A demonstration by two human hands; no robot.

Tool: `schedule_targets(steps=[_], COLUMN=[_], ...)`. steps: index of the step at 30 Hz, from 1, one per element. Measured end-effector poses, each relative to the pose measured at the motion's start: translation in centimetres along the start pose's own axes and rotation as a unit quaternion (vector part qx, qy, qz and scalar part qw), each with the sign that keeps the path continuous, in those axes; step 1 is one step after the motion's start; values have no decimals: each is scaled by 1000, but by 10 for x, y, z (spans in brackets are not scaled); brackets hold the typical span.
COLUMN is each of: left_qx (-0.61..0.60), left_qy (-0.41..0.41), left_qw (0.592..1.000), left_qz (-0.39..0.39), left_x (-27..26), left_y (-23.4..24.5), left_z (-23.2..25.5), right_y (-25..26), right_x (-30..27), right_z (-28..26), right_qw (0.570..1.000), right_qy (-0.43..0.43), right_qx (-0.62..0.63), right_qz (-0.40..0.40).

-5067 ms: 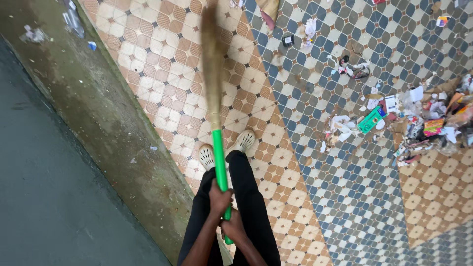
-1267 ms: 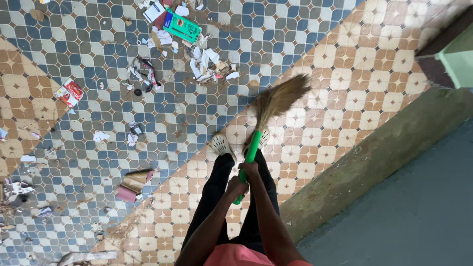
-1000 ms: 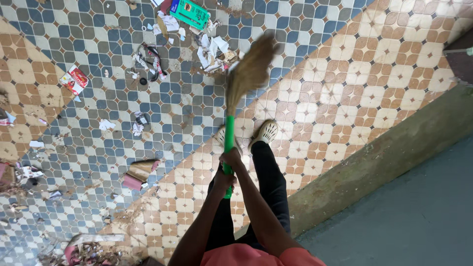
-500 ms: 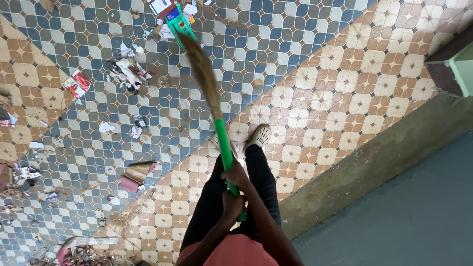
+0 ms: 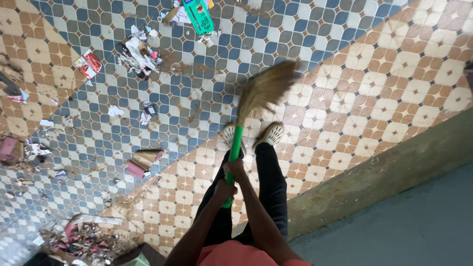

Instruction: The person sweeps paper and other debris into a pile on a tiled floor using a broom.

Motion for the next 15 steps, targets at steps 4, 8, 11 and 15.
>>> schedule_targets(steps=[4,8,11,15], left_qx=[-90,-268,-238,-172], left_qy=[10,-42,-113,-150], left_qw=[995,961,958,971], left_qz=[30,52,117,63], left_x=[-10,-50,-83,-122], left_y=[58,63,47,-17], left_z=[-5,22,50,75], right_y=[-86,-126,-112,-27], right_x=[10,-14,-60,-117], right_z=[-33,-50,-82,-95], right_qw=[972,939,925,976], right_qy=[101,72,159,160], right_qx=[-212,-328,-326,-127], right_qz=[-22,-81,-110,-69])
Point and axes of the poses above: each hand's wrist, its own x-axis towards the middle knuckle, its own y-axis out of the back of the hand, z = x × y, the point moved 10 cm from there along x, towards the middle knuckle
